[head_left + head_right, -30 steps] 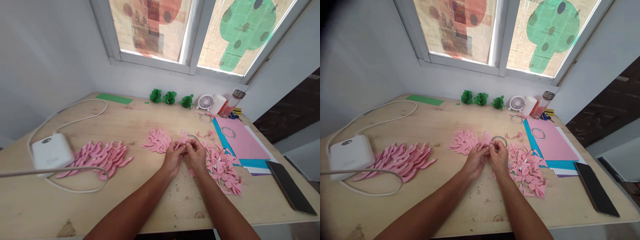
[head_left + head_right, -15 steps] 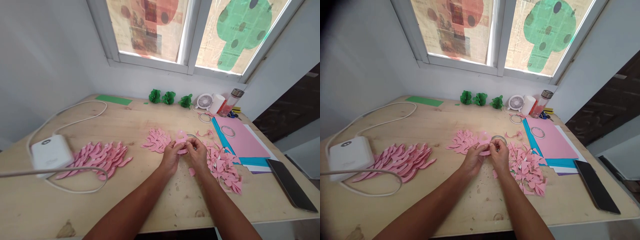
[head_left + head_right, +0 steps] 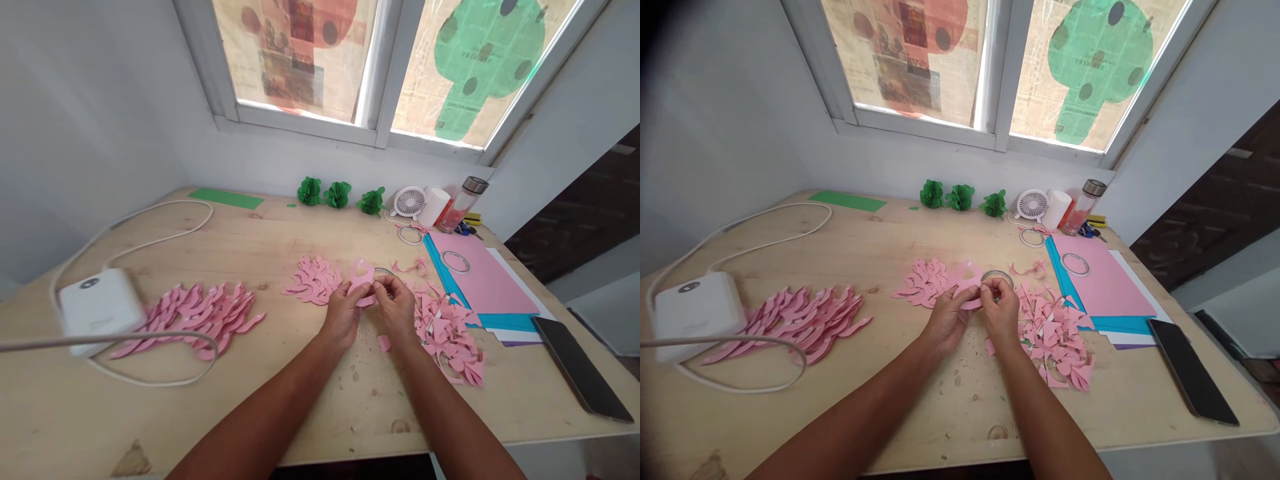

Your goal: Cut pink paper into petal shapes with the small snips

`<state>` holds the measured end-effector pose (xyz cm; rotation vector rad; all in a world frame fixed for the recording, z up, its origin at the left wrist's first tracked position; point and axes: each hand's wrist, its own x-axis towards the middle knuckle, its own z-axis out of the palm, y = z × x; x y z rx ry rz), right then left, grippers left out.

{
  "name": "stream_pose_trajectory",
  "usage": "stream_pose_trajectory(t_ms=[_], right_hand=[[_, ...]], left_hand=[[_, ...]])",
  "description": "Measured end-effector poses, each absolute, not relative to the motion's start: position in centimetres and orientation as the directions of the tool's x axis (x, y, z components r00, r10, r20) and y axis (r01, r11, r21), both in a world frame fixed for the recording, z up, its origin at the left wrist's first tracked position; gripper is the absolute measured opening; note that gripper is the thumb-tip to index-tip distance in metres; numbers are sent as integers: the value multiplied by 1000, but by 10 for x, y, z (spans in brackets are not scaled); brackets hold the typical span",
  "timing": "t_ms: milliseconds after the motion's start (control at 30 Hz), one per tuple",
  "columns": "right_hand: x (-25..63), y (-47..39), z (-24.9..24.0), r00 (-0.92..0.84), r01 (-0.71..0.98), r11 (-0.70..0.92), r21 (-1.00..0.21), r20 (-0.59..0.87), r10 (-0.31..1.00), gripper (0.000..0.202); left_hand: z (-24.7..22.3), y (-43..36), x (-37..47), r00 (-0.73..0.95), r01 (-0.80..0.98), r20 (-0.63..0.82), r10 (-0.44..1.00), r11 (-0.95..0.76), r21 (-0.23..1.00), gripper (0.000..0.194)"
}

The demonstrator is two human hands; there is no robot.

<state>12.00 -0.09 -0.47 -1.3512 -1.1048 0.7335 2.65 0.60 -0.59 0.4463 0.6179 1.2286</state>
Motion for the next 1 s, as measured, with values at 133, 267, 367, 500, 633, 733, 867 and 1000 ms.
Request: stream_pose_trajectory(t_ms=[133,267,367,500,633,733,867,1000], right_hand=[[120,-2,-3,373,205,138,-969,208,904,14],[120,-2,-2,377,240,142,-960,228,898,15],[120,-3,-2,378,272,147,-951,246,893,16],[120,-3,-1,371,280,153,-948,254,893,16],[119,-5,0,369,280,157,-947,257,893,15],[119,-5,2,368,294,153,-944,259,893,14],[119,-5,2,370,302,147,-942,258,893,13],[119,-5,2,366,319,159,-934,276,889,14]], left_hand=[[-6,6,26,218,-730,-195,956,292,618,25],[-5,6,26,218,-717,-222,950,310,625,23],[-4,5,27,219,-705,-221,950,310,638,23],[-2,5,27,204,-694,-231,951,307,651,24],[-1,4,27,198,-699,-225,954,298,650,25],[-1,4,27,197,-705,-221,955,295,645,25],[-2,4,27,204,-712,-211,956,293,638,23],[-4,5,28,202,-712,-217,955,295,637,23]])
